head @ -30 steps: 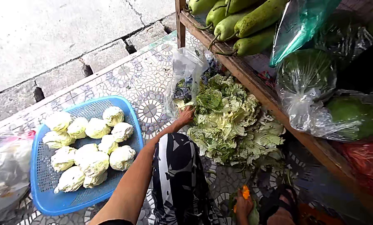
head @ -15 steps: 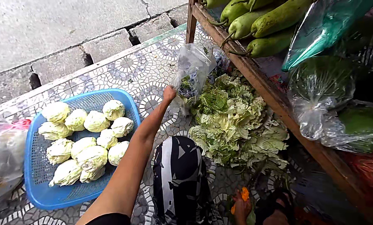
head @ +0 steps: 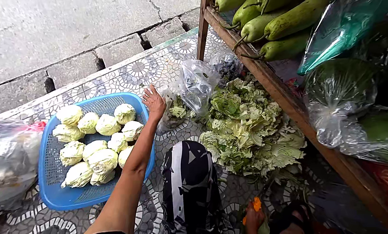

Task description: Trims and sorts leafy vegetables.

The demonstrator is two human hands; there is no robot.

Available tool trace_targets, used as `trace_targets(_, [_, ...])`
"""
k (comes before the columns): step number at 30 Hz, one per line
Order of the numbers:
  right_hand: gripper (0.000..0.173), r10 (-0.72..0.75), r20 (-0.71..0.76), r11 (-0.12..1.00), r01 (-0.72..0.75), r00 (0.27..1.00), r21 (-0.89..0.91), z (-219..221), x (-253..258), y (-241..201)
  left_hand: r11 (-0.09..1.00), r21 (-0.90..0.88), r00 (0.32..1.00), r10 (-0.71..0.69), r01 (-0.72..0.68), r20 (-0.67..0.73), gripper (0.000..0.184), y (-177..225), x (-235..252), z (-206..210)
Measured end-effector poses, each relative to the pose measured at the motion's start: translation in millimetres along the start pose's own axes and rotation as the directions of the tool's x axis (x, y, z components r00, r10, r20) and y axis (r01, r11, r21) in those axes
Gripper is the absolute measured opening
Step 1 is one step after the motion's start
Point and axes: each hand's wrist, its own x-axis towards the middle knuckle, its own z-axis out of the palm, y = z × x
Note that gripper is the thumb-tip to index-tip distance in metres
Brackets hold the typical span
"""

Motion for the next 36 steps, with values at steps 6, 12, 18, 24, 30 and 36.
trace_targets(6, [0.043,-0.018,0.031,0.998,0.02,0.999,-0.064,-1,-7,-5,0.989,-0.024,0.667,-0.08,0.145,0.741,0.069,80,-37,16])
trace_targets(12, [0.044,-0.049,0.025,0.997,0.051,0.998,-0.058,-11,3,6,0.812,-0.548,0.726,0.498,-0.201,0.473,0.035,157,41,80])
trace_targets(18, [0.041,-0.124,0.012,0.991,0.125,0.992,-0.056,0,7,25,0.76,-0.504,0.546,0.648,-0.412,0.531,0.039,234,58,-18])
trace_targets(24, [0.044,-0.106,0.062,0.989,0.111,0.992,-0.101,-3,7,17,0.795,-0.408,0.562,0.607,-0.45,0.563,0.06,197,76,1])
trace_targets(30, [0.045,-0.008,-0.003,1.0,0.008,1.0,0.008,0,-1,1,0.815,-0.544,0.759,0.48,-0.2,0.44,0.056,105,66,98])
trace_targets(36, [0.049,0.093,-0.123,0.995,-0.097,0.988,-0.027,4,8,-31,0.818,0.02,0.498,0.331,-0.575,0.801,0.066,89,-20,158])
